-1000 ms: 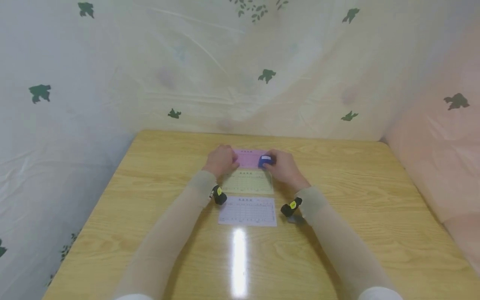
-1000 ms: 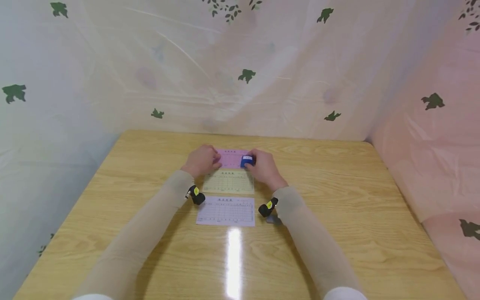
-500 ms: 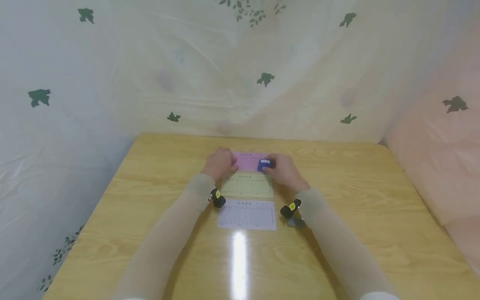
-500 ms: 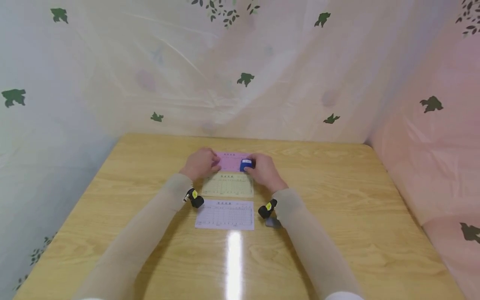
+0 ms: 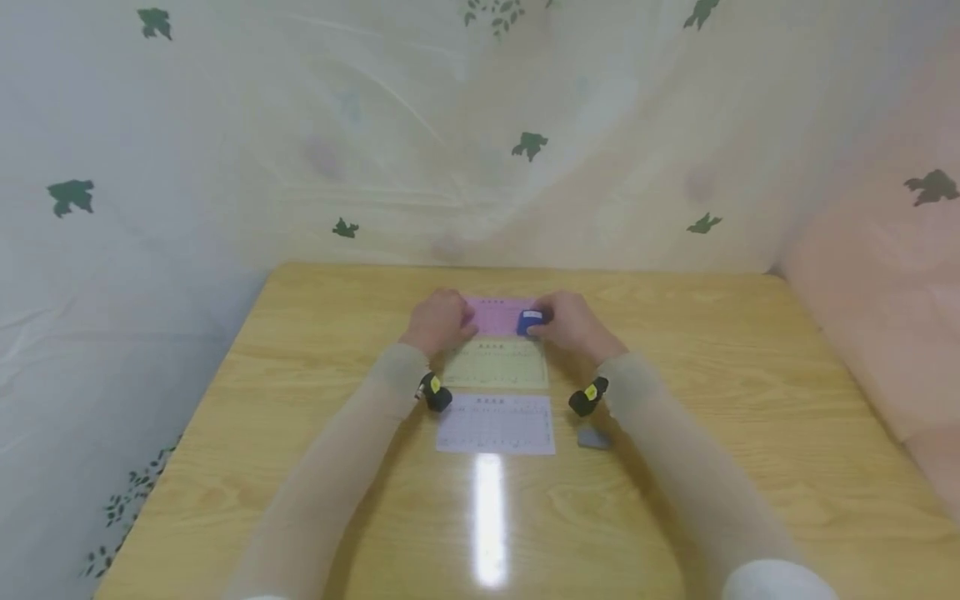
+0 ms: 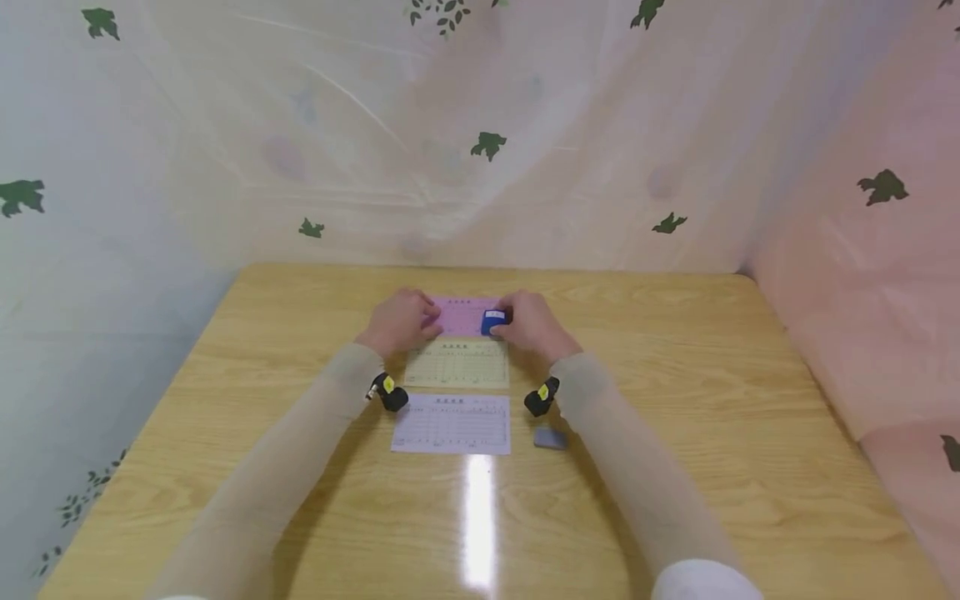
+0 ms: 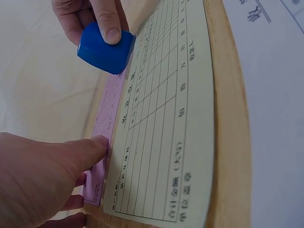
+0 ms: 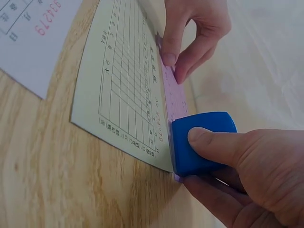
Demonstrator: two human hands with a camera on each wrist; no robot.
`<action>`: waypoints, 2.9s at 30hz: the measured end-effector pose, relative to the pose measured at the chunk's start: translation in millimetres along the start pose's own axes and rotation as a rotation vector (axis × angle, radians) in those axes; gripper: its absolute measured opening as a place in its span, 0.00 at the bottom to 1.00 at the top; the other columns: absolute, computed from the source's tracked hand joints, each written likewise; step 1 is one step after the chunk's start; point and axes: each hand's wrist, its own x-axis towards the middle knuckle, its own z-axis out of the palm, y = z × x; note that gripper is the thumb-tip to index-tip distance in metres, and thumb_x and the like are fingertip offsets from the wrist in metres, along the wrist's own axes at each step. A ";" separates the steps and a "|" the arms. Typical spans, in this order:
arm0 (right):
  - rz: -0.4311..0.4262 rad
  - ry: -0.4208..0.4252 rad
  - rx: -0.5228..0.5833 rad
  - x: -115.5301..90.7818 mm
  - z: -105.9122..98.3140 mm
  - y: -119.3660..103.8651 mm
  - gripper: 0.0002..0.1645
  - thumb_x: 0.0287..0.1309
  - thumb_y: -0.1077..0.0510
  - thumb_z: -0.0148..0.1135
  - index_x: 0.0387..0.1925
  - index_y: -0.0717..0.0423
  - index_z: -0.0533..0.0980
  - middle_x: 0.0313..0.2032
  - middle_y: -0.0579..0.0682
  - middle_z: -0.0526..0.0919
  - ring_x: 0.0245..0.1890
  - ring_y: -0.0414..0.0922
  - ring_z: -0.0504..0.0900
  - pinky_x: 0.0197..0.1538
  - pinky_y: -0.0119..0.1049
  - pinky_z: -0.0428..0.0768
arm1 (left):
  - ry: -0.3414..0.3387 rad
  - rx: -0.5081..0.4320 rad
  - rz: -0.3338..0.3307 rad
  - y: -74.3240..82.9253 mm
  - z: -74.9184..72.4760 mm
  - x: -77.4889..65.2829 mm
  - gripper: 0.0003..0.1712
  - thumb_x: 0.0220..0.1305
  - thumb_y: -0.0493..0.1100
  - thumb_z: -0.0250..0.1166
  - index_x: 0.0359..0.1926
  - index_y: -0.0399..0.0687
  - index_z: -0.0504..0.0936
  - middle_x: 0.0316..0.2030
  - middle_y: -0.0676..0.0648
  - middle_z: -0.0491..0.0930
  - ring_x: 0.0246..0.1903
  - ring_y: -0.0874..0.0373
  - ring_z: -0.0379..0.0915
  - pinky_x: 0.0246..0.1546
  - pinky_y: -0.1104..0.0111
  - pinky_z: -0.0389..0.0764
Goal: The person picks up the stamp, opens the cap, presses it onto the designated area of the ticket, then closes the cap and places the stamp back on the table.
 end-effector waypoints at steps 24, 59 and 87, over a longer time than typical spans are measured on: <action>0.011 0.037 -0.016 0.3 4.0 4.4 0.20 0.65 0.59 0.74 0.56 0.60 0.84 0.52 0.58 0.90 0.53 0.54 0.87 0.62 0.50 0.86 | -0.012 0.016 -0.024 0.6 3.7 5.0 0.17 0.75 0.52 0.67 0.29 0.51 0.80 0.46 0.46 0.85 0.48 0.51 0.77 0.48 0.60 0.84; -0.112 0.187 0.060 -22.1 -20.6 1.0 0.18 0.69 0.55 0.71 0.55 0.58 0.82 0.56 0.60 0.88 0.59 0.60 0.87 0.65 0.55 0.85 | 0.028 -0.031 -0.034 -3.3 10.5 -8.9 0.16 0.75 0.50 0.67 0.31 0.47 0.82 0.41 0.45 0.82 0.44 0.51 0.76 0.50 0.59 0.83; -0.156 0.225 0.122 -47.8 -51.5 -10.6 0.18 0.70 0.56 0.70 0.56 0.61 0.82 0.54 0.61 0.88 0.58 0.59 0.88 0.58 0.54 0.90 | 0.040 -0.117 0.072 20.0 -0.7 -79.6 0.28 0.74 0.50 0.68 0.68 0.42 0.80 0.68 0.40 0.81 0.71 0.42 0.75 0.77 0.48 0.73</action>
